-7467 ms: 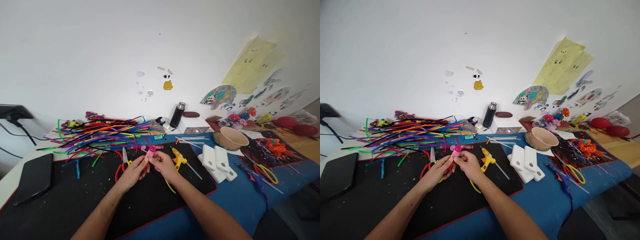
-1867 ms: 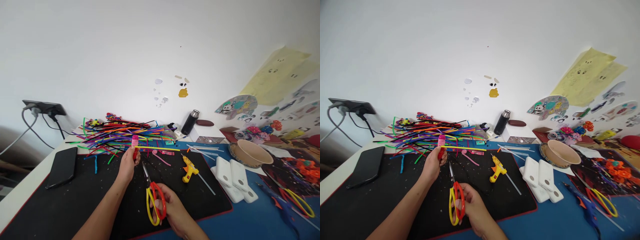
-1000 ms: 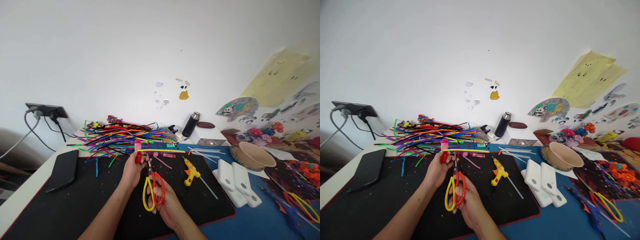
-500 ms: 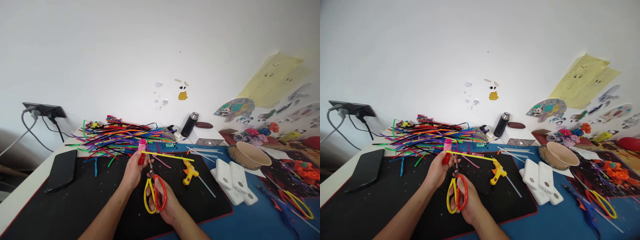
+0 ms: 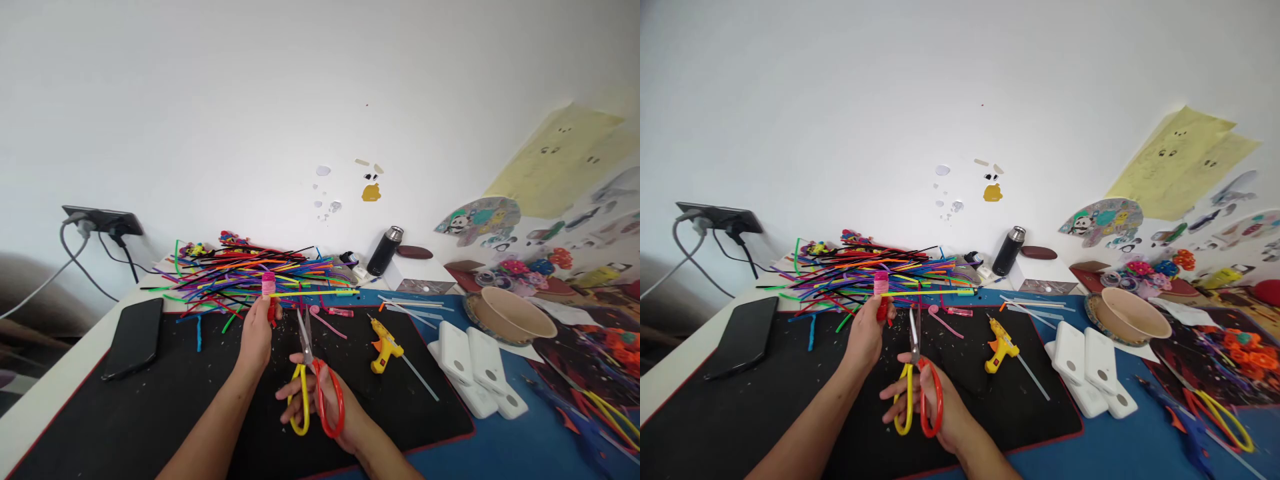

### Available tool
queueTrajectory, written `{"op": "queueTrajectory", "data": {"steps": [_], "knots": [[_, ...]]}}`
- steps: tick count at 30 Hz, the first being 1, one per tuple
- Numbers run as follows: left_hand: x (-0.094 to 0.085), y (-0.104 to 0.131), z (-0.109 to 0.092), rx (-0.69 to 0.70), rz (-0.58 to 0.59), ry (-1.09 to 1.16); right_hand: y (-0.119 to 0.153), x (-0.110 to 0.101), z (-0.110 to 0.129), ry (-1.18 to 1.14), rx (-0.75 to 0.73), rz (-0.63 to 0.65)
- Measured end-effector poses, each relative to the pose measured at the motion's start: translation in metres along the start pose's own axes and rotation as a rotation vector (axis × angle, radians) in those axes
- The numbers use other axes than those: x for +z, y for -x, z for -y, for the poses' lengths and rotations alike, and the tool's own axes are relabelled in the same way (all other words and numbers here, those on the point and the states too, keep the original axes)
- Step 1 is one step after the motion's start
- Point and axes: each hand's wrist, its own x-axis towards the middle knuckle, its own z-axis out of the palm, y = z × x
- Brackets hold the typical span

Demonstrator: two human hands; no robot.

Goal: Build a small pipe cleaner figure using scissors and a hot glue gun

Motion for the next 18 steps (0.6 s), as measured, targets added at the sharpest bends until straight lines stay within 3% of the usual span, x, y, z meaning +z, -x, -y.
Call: {"op": "queueTrajectory", "data": {"steps": [3, 18], "knots": [[0.002, 0.002, -0.001, -0.001, 0.021, -0.003, -0.001, 0.003, -0.002, 0.074, -0.010, 0.035], [0.005, 0.013, -0.001, -0.004, 0.093, -0.250, -0.020, 0.028, 0.001, 0.282, -0.077, -0.220]]}}
